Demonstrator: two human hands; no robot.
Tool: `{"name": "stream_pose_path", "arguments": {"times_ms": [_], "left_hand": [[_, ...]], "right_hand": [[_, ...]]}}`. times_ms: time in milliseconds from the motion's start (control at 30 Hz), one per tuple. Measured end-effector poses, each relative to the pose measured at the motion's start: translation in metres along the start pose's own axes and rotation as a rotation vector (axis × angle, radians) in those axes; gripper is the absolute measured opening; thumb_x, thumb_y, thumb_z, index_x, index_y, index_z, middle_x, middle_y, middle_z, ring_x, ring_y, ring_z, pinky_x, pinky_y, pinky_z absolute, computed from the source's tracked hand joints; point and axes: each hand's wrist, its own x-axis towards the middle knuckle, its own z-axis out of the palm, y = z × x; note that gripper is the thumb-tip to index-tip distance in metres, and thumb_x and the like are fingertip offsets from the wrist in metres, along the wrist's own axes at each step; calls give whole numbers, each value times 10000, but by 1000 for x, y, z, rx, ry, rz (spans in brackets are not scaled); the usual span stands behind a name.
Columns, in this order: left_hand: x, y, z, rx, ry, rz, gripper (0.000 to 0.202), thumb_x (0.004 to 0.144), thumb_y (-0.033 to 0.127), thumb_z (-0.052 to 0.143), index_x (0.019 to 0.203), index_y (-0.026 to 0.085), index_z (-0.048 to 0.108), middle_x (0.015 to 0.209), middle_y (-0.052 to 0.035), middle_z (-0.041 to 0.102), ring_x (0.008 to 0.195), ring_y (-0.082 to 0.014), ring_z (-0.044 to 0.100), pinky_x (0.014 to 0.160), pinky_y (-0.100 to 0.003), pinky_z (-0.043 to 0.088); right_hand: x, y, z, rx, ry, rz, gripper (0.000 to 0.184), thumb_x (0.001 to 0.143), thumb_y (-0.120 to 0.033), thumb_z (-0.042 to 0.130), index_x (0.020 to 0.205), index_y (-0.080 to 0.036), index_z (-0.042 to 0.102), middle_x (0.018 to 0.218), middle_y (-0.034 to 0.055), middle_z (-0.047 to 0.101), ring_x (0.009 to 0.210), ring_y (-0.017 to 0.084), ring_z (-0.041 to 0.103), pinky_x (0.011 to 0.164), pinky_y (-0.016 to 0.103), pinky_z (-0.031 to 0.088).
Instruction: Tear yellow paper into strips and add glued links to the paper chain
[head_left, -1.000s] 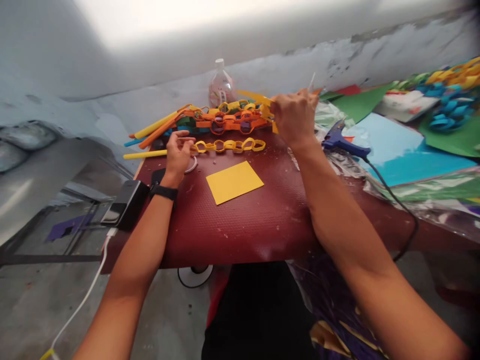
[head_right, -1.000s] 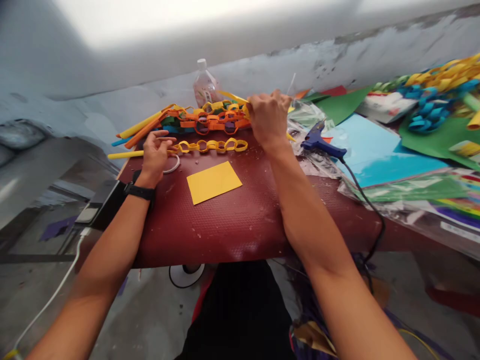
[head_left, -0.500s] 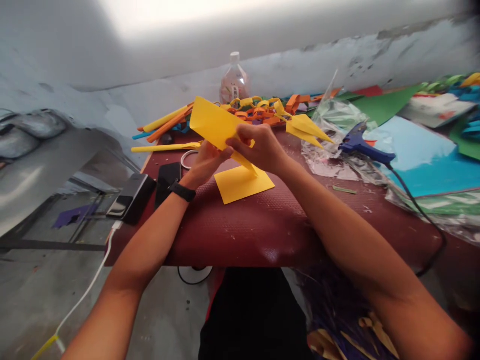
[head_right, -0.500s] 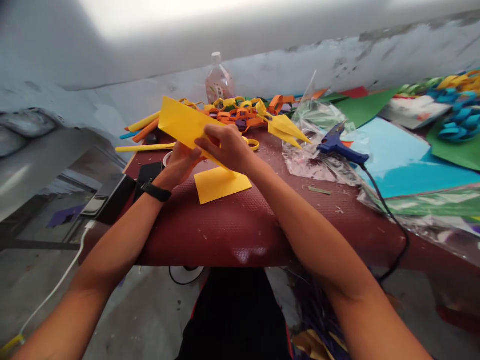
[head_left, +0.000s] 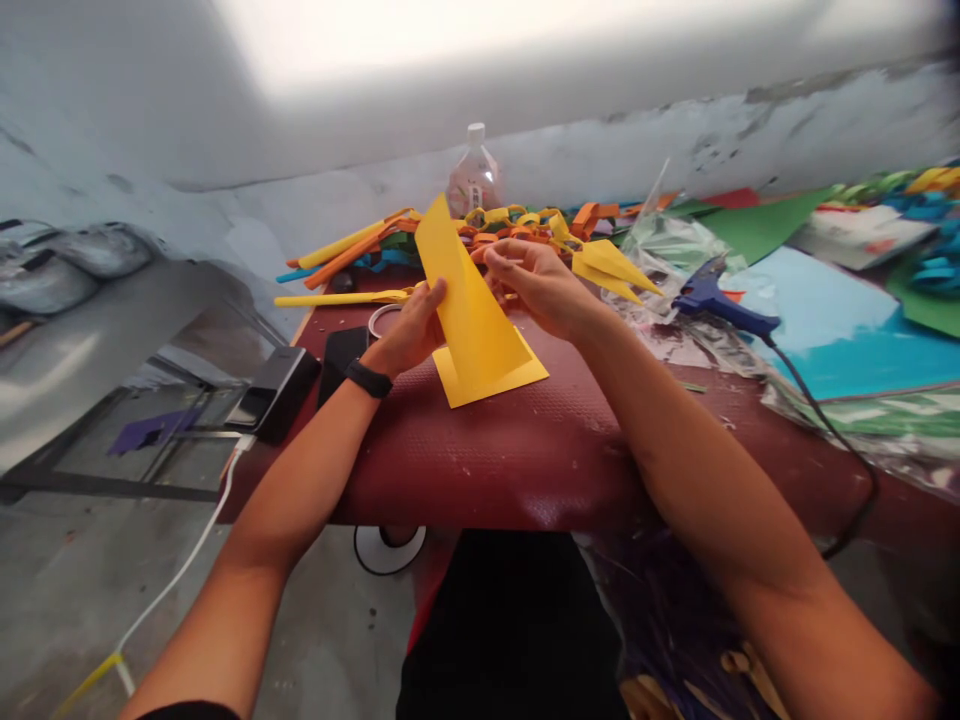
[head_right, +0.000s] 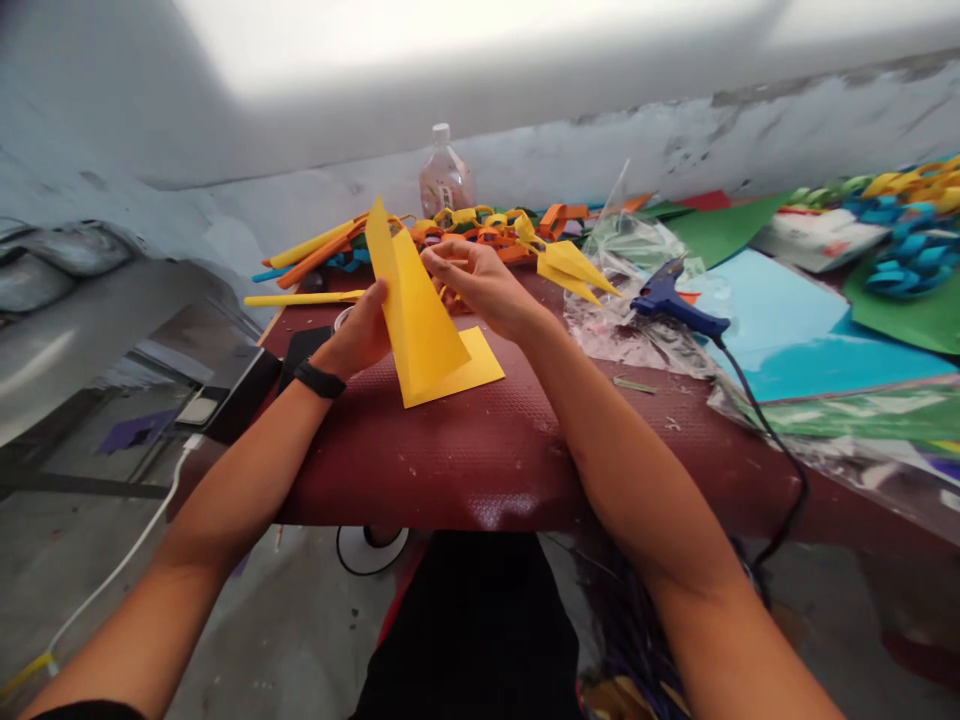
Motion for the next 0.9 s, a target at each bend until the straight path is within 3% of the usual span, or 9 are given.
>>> {"name": "stream_pose_path", "arguments": {"times_ms": [100, 200, 300, 400, 467, 533, 733, 800, 900], "left_hand": [[1, 9, 7, -82, -21, -92, 691, 967, 852, 634, 1257, 235, 744, 1204, -113, 825, 1209, -324, 794, 1018, -467, 689], [0, 22, 14, -148, 23, -93, 617, 1121, 741, 416, 1197, 224, 743, 1216, -79, 819, 1179, -262, 795, 1019, -427, 677], [-1, 28, 10, -93, 59, -10, 782, 1094, 838, 267, 1264, 222, 718, 1228, -114, 809, 1226, -298, 778, 976, -451, 677], [1, 23, -2, 22, 180, -2, 659, 1008, 819, 589, 1267, 220, 681, 1141, -119, 824, 1172, -324, 797, 915, -444, 682], [2, 15, -9, 62, 227, 8, 571, 889, 621, 869, 1250, 237, 649, 1132, -93, 831, 1116, -313, 815, 880, -422, 685], [4, 7, -12, 70, 217, 22, 575, 807, 456, 960, 1236, 251, 637, 1145, -76, 835, 1090, -302, 822, 866, -415, 692], [6, -1, -5, 26, 183, 35, 309, 857, 320, 880, 1110, 244, 719, 1104, -46, 839, 1010, -251, 822, 853, -378, 690], [5, 2, -4, 20, 194, -30, 192, 931, 382, 786, 1041, 230, 744, 1022, -40, 833, 906, -225, 815, 767, -344, 671], [3, 5, -2, 26, 194, -149, 349, 1024, 557, 657, 1015, 217, 739, 964, -51, 823, 854, -225, 811, 732, -343, 657]], "right_hand": [[3, 7, -5, 62, -17, 37, 546, 832, -673, 887, 1126, -252, 701, 868, 39, 708, 743, 202, 687, 624, 359, 622], [8, 12, -12, 51, 70, 49, 330, 851, -474, 863, 1012, -249, 683, 871, 53, 710, 740, 211, 681, 603, 373, 619], [12, 14, -25, 26, 202, 31, 219, 873, -368, 810, 957, -265, 636, 822, 26, 664, 687, 187, 643, 585, 354, 599], [7, 12, -38, 25, 260, 41, 215, 858, -328, 805, 917, -274, 606, 762, -5, 615, 618, 157, 589, 550, 323, 566], [-2, 10, -44, 22, 260, 55, 229, 852, -341, 812, 914, -273, 602, 766, -6, 631, 607, 151, 584, 531, 308, 545], [-12, 9, -48, 25, 219, 73, 263, 838, -371, 835, 965, -269, 628, 826, 13, 690, 666, 170, 647, 544, 308, 557], [-27, 20, -59, 2, 143, 71, 250, 882, -449, 833, 969, -230, 748, 981, 97, 778, 894, 269, 775, 657, 409, 646], [-24, 29, -62, -42, 174, 15, 210, 927, -430, 805, 928, -221, 778, 985, 98, 773, 925, 271, 778, 720, 443, 666], [-19, 40, -64, -65, 168, -112, 148, 940, -366, 816, 888, -227, 809, 983, 87, 753, 973, 268, 766, 814, 451, 684]]}}
